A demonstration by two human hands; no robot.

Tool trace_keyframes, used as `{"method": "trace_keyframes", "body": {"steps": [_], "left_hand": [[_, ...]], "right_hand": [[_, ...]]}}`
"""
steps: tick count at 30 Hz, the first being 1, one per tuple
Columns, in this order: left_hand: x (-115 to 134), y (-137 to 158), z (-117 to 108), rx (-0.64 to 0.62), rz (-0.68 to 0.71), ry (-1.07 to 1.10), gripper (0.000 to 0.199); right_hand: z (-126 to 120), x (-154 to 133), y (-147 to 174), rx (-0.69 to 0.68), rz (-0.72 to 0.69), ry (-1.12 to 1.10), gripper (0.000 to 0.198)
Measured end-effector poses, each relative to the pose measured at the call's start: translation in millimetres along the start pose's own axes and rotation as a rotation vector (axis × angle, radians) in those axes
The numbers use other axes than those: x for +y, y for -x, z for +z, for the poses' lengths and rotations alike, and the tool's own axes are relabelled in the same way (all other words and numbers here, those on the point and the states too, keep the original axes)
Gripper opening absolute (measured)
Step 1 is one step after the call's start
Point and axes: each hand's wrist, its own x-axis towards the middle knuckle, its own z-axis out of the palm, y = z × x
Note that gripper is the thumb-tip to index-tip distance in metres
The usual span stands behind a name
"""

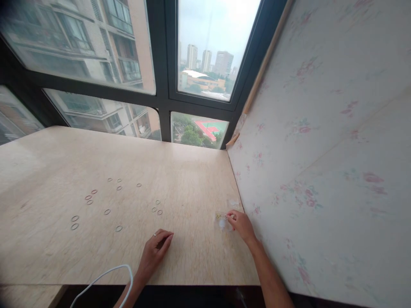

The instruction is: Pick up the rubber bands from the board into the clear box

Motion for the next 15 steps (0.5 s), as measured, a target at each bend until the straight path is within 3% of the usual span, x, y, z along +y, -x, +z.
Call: {"method": "trace_keyframes", "body": {"steps": [3, 9, 12, 15], "left_hand": [[-0.2, 0.2, 0.4, 0.000, -0.008, 0.001, 0.026], [0.4, 3.4, 0.9, 0.004, -0.039, 0.029, 0.025], [0.7, 4.7, -0.1, 0.029, -0.061, 0.043, 0.025], [0.2, 2.3, -7.8, 0.082, -0.101, 0.050, 0.025]], "right_hand": [[-6.4, -2.2, 4.0, 0.040, -0.002, -0.008, 0.034], [-9.5, -11.3, 36.0, 0.263, 0.038, -0.086, 0.046], [7.6, -5.4, 59.0, 0.369, 0.098, -0.127, 0.047], [38.1, 10.1, 77.0, 0.363, 0.091, -0.143, 0.046]]}}
